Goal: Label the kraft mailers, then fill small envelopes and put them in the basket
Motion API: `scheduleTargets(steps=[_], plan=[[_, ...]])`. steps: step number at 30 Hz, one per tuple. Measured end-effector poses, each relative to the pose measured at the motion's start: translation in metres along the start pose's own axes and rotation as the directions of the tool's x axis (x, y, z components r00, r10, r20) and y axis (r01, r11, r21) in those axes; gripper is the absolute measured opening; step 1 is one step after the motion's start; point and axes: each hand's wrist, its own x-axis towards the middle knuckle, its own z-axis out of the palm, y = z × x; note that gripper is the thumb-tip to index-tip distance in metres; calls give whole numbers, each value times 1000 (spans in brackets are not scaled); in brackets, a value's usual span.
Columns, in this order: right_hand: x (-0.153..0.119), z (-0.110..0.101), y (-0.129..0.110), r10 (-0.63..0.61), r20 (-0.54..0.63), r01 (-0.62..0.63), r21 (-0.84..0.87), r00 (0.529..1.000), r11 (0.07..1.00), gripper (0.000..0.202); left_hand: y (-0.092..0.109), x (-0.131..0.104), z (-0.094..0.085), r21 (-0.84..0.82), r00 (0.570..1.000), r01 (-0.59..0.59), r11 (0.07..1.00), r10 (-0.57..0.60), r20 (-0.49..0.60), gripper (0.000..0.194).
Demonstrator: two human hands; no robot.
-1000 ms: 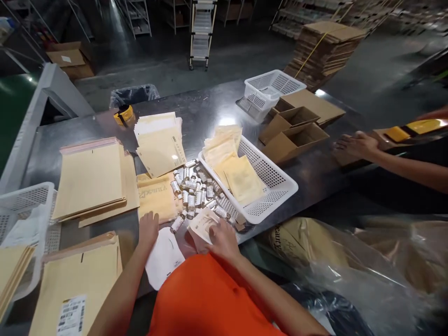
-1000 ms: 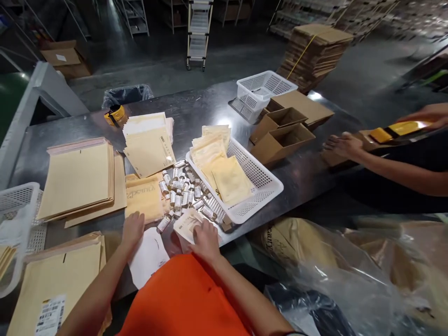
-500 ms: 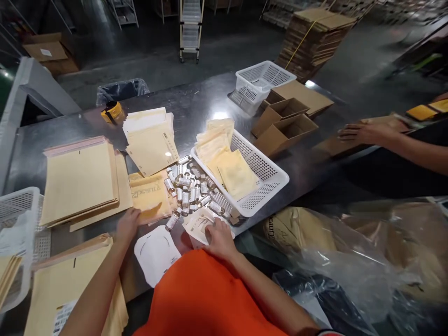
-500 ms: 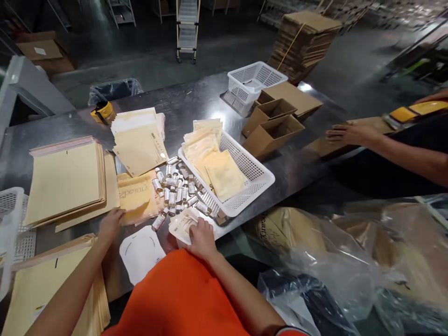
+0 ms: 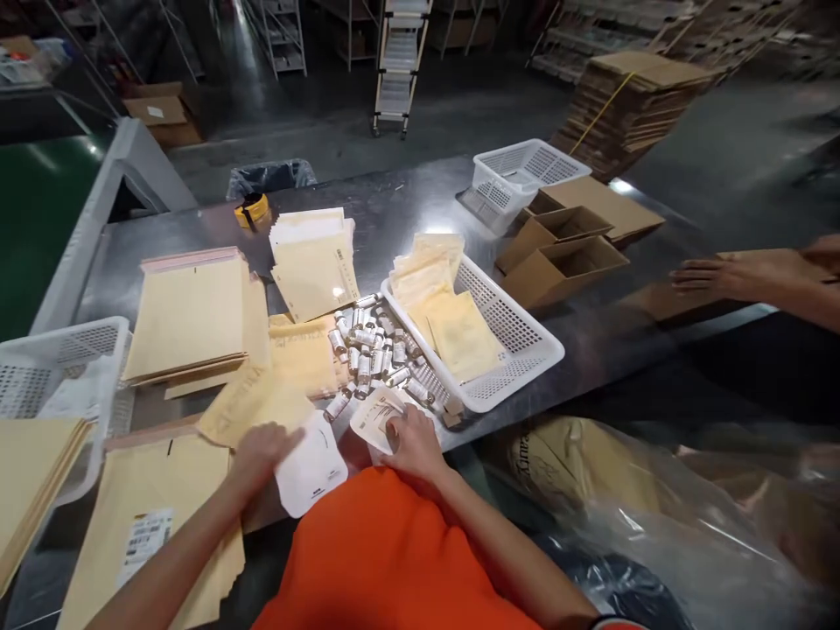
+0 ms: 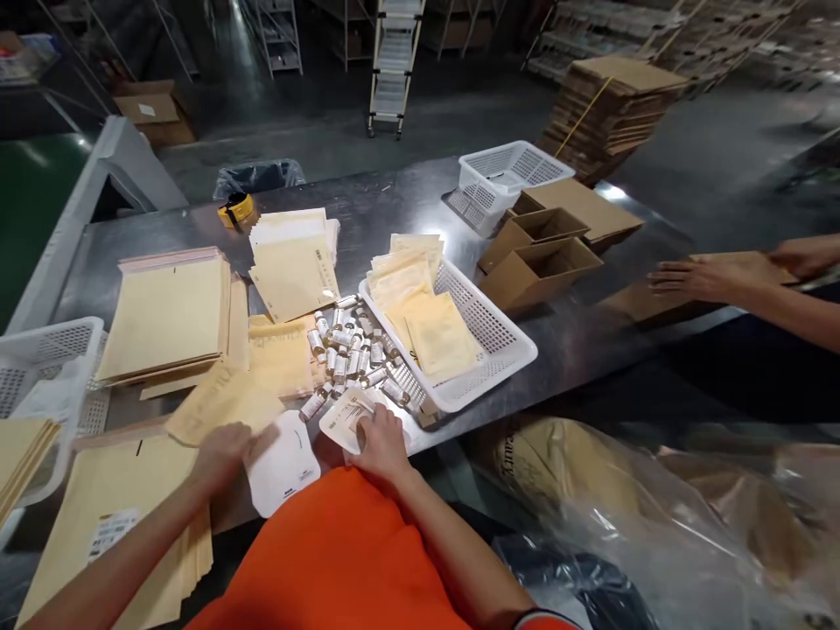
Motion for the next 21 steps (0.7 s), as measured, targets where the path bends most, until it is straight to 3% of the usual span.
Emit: scheduleTargets(steps=[2, 4, 7, 11, 21], plan=[[2, -3, -4, -33, -8, 33, -4, 999, 999, 45, -4, -11, 47, 14, 998, 29, 999, -29, 50, 22], [3, -5, -6, -53, -20, 53, -9, 998, 999, 45, -6, -24, 83, 64, 995, 73, 995, -76, 61, 19], [1, -5, -4, -46, -30, 45, -22, 998, 999, 48, -9, -43, 112, 206, 990, 81, 975, -102, 93, 25], [-5, -2, 1, -45, 0, 44, -62, 999, 997, 50, -17, -49, 117, 356, 988, 57, 933, -103, 113, 25], [-2, -2, -4, -104, 28, 106, -71, 994, 992, 54, -37, -15, 88, 499, 997, 47, 865, -73, 34, 28]])
